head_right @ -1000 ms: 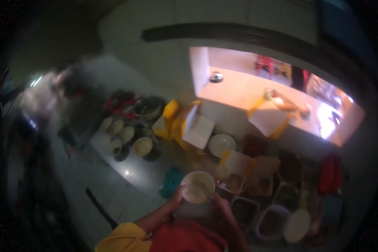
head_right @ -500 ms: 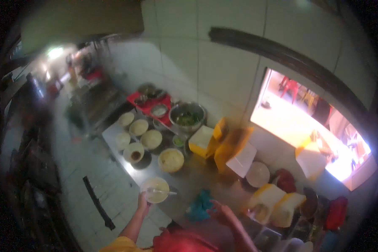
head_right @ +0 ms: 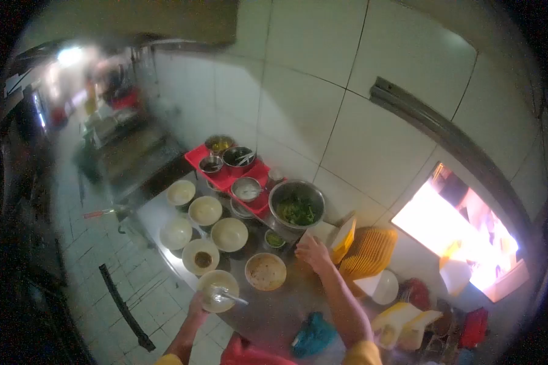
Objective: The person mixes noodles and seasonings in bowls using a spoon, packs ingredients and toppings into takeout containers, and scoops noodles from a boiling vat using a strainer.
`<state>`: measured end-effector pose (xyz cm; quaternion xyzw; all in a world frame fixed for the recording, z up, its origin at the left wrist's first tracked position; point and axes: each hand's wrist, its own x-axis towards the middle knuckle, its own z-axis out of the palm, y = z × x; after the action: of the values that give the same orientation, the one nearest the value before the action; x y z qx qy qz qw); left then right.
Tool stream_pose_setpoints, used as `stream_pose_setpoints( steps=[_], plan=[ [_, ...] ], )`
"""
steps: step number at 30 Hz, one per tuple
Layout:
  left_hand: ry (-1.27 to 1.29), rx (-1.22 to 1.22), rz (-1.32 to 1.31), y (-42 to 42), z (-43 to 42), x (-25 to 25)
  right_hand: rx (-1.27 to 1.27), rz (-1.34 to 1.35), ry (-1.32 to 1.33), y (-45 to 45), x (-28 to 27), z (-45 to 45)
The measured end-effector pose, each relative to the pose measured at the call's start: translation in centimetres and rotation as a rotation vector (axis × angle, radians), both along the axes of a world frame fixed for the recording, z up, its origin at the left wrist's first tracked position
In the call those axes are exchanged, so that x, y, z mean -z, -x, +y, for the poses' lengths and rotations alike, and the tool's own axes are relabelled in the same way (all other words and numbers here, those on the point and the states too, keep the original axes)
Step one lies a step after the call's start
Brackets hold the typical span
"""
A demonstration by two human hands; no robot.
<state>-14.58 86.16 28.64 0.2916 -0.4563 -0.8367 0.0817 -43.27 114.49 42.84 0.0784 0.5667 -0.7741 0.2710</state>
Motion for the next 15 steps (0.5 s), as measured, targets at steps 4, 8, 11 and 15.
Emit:
stream_pose_setpoints(
  steps=[4, 8, 11, 15],
  plan=[
    [0.049, -0.05, 0.231, -3.0, -2.6, 0.0, 0.126, -0.045, 0.008, 5.6, 3.5, -2.6],
    [-0.021, -0.29, 0.117, -6.3, -6.1, -6.2, 0.16, 0.067, -0.103, 8.2, 5.0, -3.4],
    [-0.022, -0.489, 0.062, -8.7, -10.8, -5.9, 0.256, 0.223, -0.227, 3.5, 1.8, -3.1],
    [0.008, -0.506, 0.142, -8.2, -18.0, -6.3, 0.11, 0.767, -0.716, 0.6, 4.4, 0.1]
  ],
)
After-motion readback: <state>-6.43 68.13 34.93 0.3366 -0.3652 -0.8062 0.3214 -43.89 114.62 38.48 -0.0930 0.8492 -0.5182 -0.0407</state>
